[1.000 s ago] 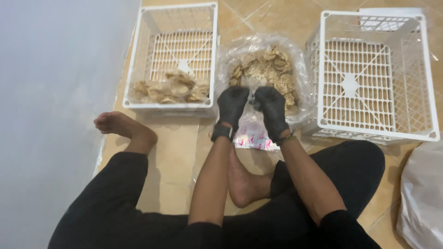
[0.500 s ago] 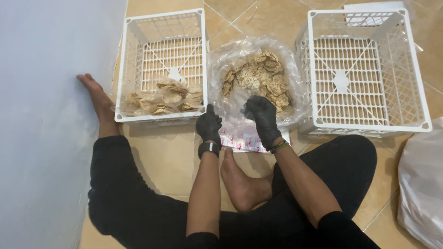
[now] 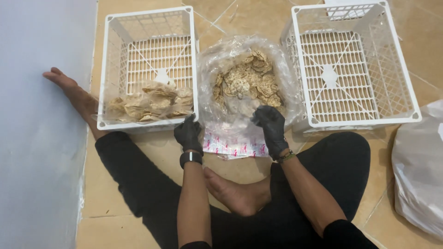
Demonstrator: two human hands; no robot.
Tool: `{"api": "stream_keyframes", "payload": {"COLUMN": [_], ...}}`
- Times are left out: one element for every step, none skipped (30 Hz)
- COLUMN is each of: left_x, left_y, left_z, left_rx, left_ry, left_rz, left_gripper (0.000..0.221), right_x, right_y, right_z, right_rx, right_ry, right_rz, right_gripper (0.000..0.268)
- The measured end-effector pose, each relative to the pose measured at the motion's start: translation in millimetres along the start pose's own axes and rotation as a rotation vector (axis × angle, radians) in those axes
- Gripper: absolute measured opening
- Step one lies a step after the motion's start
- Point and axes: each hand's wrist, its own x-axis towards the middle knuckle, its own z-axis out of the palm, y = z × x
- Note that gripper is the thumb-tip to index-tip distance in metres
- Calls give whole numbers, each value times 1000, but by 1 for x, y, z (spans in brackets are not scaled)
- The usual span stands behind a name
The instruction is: Sorting and transferring dried food items from a plastic bag into a plastic basket
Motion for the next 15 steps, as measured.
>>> {"api": "stream_keyframes", "payload": {"left_x": [-4,-9,-13,-14,-19,-24,-24,-23,-22,-23,-22,-22,-32,-41,-54], "left_y": [0,0,3,11,13,15,13,11,9,6,4,3,5,5,2], "left_z": [0,-1,1,1,1,1,0,0,-3,-3,-2,-1,-3,-6,-10], "left_rx": [0,-8,-18,-19,-31,-43,-40,-43,-47,-44,-50,-55,-58,-26,12], "left_ry": [3,-12,-30,-30,-56,-82,-83,-89,-90,-87,-72,-56,-55,-68,-84], "left_rz": [0,10,25,30,32,34,30,45,59,53,68,83,85,97,100], "left_gripper": [33,32,32,32,32,33,33,34,34,34,34,33,33,35,39], "right_x": [1,1,4,6,3,1,2,3,3,2,2,2,4,5,1], "right_y": [6,11,15,15,15,15,15,16,18,16,14,12,6,0,-7], "right_z": [-4,-9,-11,-7,-9,-11,-12,-13,-14,-16,-16,-16,-13,-12,-15], "right_rx": [0,-6,-7,-4,-7,-9,-12,-33,-56,-59,-48,-36,-35,-67,-105], "right_ry": [-1,22,44,42,42,43,48,40,30,32,19,7,4,-9,-12], "right_rz": [2,5,4,2,-7,-16,-14,-28,-40,-34,-47,-59,-60,-63,-60], "right_gripper": [15,17,18,18,18,18,18,18,18,18,18,17,17,14,11]}}
